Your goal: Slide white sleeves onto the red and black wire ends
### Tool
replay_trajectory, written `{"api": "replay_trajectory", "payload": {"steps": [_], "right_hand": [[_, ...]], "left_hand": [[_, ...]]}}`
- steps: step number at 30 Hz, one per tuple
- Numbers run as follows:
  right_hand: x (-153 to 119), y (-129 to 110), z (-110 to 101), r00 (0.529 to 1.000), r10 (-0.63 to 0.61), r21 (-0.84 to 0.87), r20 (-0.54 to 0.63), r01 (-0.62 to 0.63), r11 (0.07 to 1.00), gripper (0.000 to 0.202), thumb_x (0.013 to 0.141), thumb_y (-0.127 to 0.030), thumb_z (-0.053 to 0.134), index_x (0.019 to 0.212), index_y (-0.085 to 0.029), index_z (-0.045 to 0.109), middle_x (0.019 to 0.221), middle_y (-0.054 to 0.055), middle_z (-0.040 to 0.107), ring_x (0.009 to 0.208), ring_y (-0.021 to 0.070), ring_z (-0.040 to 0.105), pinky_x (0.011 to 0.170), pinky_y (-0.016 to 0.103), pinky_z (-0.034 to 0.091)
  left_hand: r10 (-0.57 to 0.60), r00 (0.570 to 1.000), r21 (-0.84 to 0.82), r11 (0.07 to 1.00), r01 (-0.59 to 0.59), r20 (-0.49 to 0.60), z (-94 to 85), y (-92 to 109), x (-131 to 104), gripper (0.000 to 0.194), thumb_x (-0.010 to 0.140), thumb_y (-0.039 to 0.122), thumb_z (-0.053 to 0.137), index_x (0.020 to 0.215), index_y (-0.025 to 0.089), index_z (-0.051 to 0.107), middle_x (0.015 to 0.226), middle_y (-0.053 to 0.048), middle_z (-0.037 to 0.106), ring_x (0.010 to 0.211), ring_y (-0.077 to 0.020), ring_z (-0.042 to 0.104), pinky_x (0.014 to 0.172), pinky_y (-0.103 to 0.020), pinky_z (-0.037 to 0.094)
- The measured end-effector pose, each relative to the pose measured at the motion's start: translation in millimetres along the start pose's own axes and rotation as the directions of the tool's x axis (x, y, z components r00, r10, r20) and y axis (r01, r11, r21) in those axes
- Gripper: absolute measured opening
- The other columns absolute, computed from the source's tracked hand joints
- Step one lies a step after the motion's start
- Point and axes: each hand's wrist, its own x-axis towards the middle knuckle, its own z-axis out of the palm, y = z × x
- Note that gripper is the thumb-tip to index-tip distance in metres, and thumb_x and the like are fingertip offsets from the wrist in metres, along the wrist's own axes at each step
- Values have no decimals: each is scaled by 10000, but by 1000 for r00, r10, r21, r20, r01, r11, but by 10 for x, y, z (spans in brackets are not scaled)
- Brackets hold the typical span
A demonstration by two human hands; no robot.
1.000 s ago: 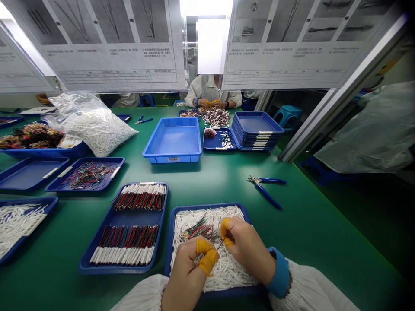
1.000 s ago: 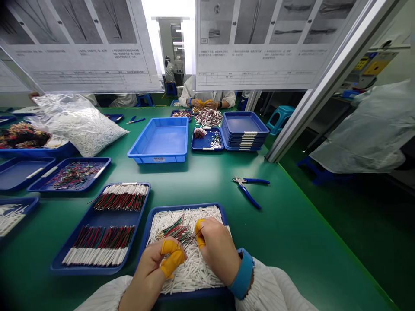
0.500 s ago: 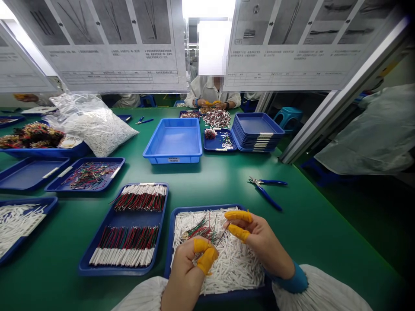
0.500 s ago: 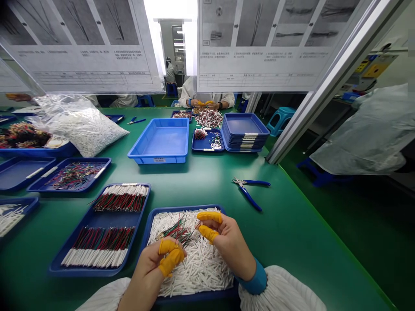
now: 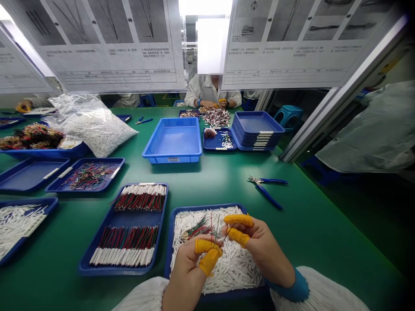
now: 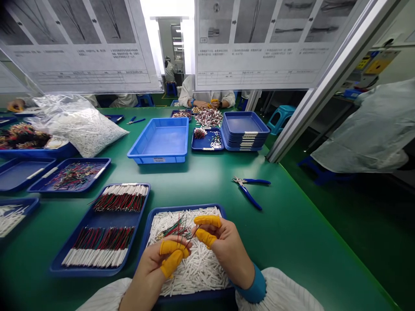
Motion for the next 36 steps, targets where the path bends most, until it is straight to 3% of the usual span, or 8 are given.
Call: {"api": "replay_trajectory", "payload": {"steps": [6, 9, 16, 23, 29, 36], "right_hand": [[-37, 126, 22, 980, -181, -290, 81, 197, 937, 146, 646, -147, 698, 775, -203, 736, 751, 54, 733, 714, 233, 671, 674, 352, 543], [-41, 125, 25, 976, -176, -353, 128, 211, 911, 169, 670, -128, 667, 800, -206, 740, 786, 57, 739, 746, 241, 678, 692, 349, 552], [-18, 94, 14, 990, -83, -138, 111, 98, 986, 137, 644, -157, 711, 769, -207, 732, 700, 29, 725, 673, 201, 664, 631, 309, 543], [-7, -134, -26, 989, 68, 125, -131, -52, 991, 212, 547, -258, 803, 710, -170, 701, 649, 42, 700, 643, 178, 639, 607, 297, 518], [-6, -157, -58, 981, 78, 229, -180, -35, 973, 218, 533, -267, 813, 697, -179, 699, 661, 34, 708, 654, 160, 638, 604, 266, 514], [0, -157, -53, 965, 9, 170, -263, 37, 985, 238, 519, -267, 816, 707, -176, 702, 650, 37, 714, 596, 169, 642, 554, 277, 508]], "left_hand": [[11, 999, -2, 1000, -11, -34, 10, -10, 15, 101, 708, 213, 613, 700, 141, 683, 815, -98, 669, 776, -227, 612, 705, -303, 492], [17, 999, 23, 1000, -16, -48, 5, -46, -2, 112, 717, 205, 599, 742, 137, 685, 805, -99, 671, 767, -228, 608, 697, -307, 489], [42, 999, 52, 998, -40, -28, -11, -28, 0, 116, 736, 199, 582, 735, 147, 686, 857, -101, 669, 836, -243, 605, 782, -334, 460], [-30, 999, 58, 998, 31, -20, -8, -46, -14, 133, 741, 227, 569, 697, 142, 661, 811, -98, 650, 757, -225, 585, 692, -307, 462], [-27, 1000, 115, 993, 25, 11, 5, -39, -19, 176, 755, 258, 563, 660, 131, 641, 764, -94, 624, 715, -212, 561, 648, -294, 460], [24, 999, 178, 983, -32, 43, 0, -66, -32, 156, 776, 206, 544, 674, 139, 642, 764, -74, 621, 681, -180, 566, 604, -242, 468]]}}
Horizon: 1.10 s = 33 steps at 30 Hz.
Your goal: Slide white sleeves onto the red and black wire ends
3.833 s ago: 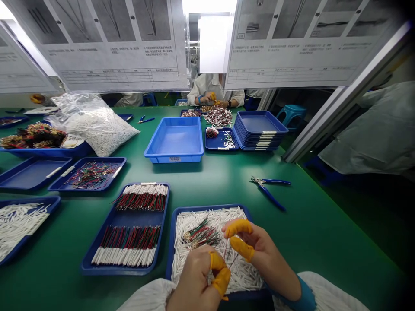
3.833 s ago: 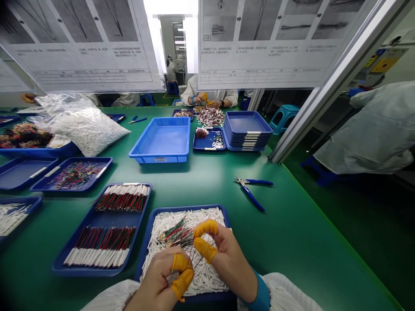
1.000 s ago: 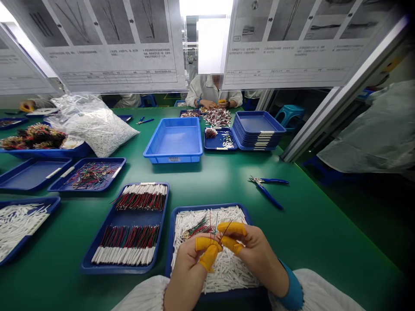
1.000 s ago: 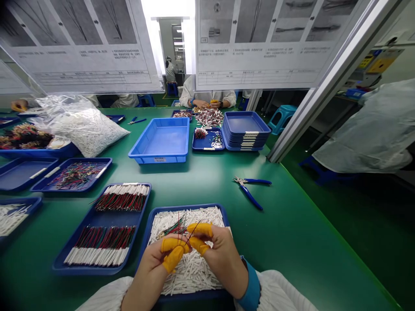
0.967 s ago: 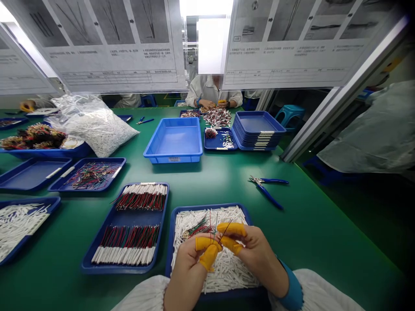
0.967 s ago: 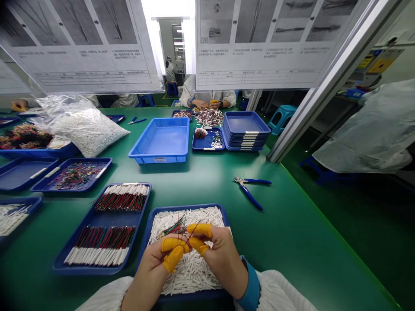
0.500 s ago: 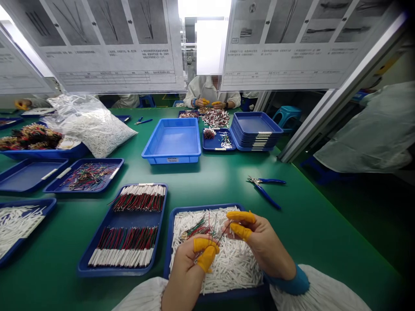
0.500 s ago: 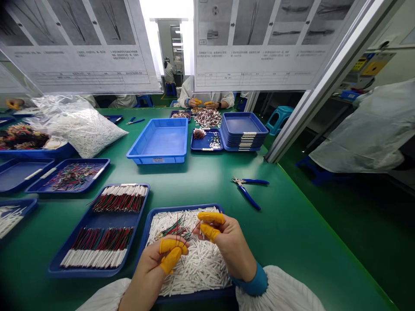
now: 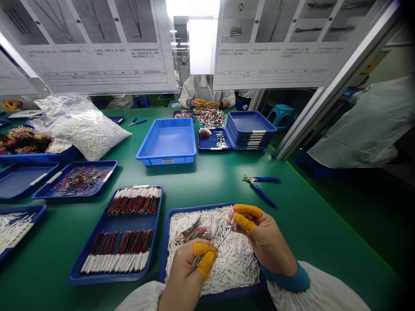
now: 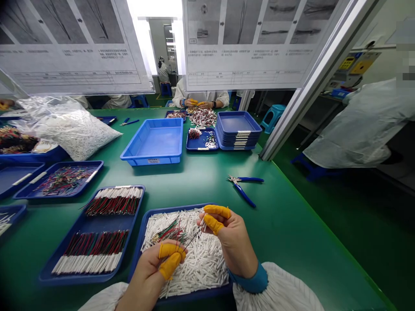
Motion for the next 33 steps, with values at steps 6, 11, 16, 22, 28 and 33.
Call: {"api": "replay_trajectory", "payload": {"steps": [6, 11, 16, 22, 28, 33], "right_hand": [[-23, 3, 7, 998, -59, -22, -16, 58, 998, 248, 497, -274, 824, 691, -178, 702, 634, 40, 716, 582, 186, 648, 558, 304, 512], [-38, 12, 4, 996, -88, -45, 21, 89, 995, 212, 554, -271, 799, 724, -187, 704, 681, 48, 725, 639, 205, 667, 581, 312, 522], [-58, 7, 21, 993, -114, -62, 10, 115, 991, 193, 542, -265, 802, 695, -199, 705, 646, 35, 722, 620, 204, 663, 591, 330, 525], [-63, 46, 16, 983, -173, -85, 59, 177, 980, 153, 583, -248, 778, 709, -195, 708, 674, 48, 718, 626, 204, 658, 577, 326, 532], [-62, 73, 5, 975, -180, -146, 131, 199, 969, 128, 583, -230, 771, 693, -205, 709, 654, 35, 728, 656, 215, 668, 647, 358, 542], [-44, 71, -13, 976, -65, -195, 207, 106, 975, 175, 590, -252, 771, 745, -188, 720, 689, 57, 740, 651, 215, 670, 613, 337, 534]], "left_hand": [[58, 998, 109, 992, -58, 5, 12, 42, -15, 147, 772, 153, 538, 671, 151, 645, 716, -47, 619, 643, -161, 563, 604, -227, 440], [51, 998, 164, 985, -55, 28, 16, 87, -35, 144, 761, 114, 538, 665, 153, 637, 727, -50, 633, 685, -174, 583, 642, -236, 437], [56, 998, 188, 980, -62, 36, 14, 83, -41, 142, 759, 106, 531, 662, 150, 623, 736, -57, 632, 700, -180, 580, 659, -250, 438], [69, 996, 179, 981, -77, 50, 18, 67, -48, 164, 768, 115, 522, 636, 153, 611, 700, -53, 619, 675, -179, 573, 642, -255, 437], [67, 998, 162, 984, -70, 21, 20, 89, -35, 143, 753, 99, 536, 671, 165, 632, 727, -48, 632, 681, -177, 576, 635, -247, 436], [65, 998, 100, 993, -67, 19, 15, 75, -20, 171, 770, 146, 536, 615, 152, 608, 662, -38, 589, 614, -157, 535, 574, -230, 419]]}}
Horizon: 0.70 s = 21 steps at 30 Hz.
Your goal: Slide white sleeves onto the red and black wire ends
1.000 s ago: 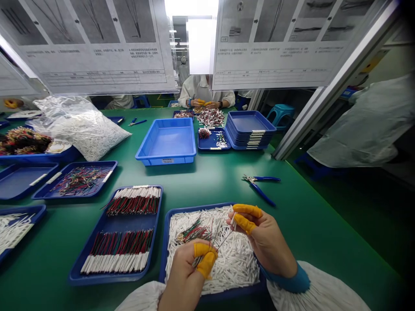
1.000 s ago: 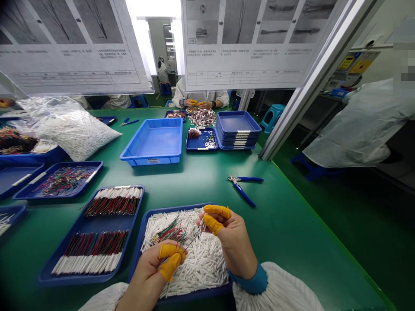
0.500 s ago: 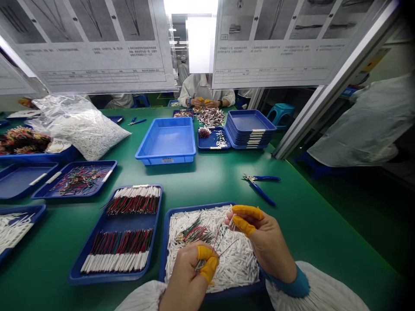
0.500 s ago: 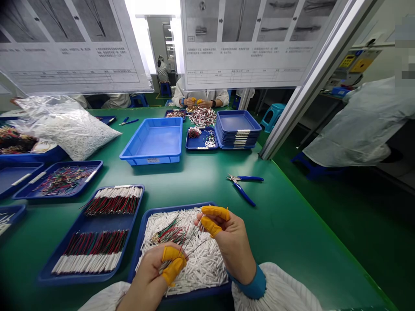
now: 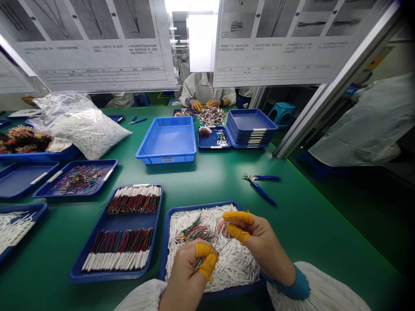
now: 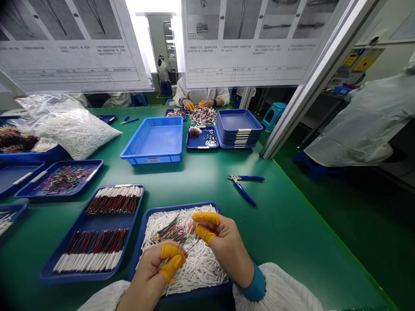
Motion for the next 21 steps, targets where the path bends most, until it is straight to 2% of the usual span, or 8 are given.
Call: {"api": "replay_trajectory", "payload": {"steps": [5, 11, 21], "right_hand": [[11, -13, -38, 994, 10, 78, -113, -1, 997, 212, 608, -251, 772, 798, -191, 699, 733, 60, 743, 683, 215, 682, 637, 335, 535], [6, -42, -21, 981, 22, 134, -191, 4, 991, 266, 549, -304, 803, 760, -185, 694, 720, 68, 744, 677, 250, 693, 638, 378, 546], [-17, -50, -5, 983, 13, 171, -183, 19, 985, 237, 544, -282, 809, 740, -201, 702, 701, 45, 745, 650, 223, 694, 620, 337, 546]], "left_hand": [[-75, 997, -104, 992, 73, -13, -13, -32, 0, 162, 764, 193, 541, 634, 137, 619, 703, -60, 592, 627, -167, 538, 570, -241, 444], [-101, 994, -166, 982, 94, -32, -9, -83, 6, 136, 752, 211, 570, 665, 137, 643, 699, -56, 593, 625, -166, 540, 555, -235, 448], [-102, 994, -162, 982, 95, -34, -5, -88, 18, 162, 764, 251, 575, 680, 134, 648, 711, -62, 599, 634, -170, 539, 564, -241, 447]]}}
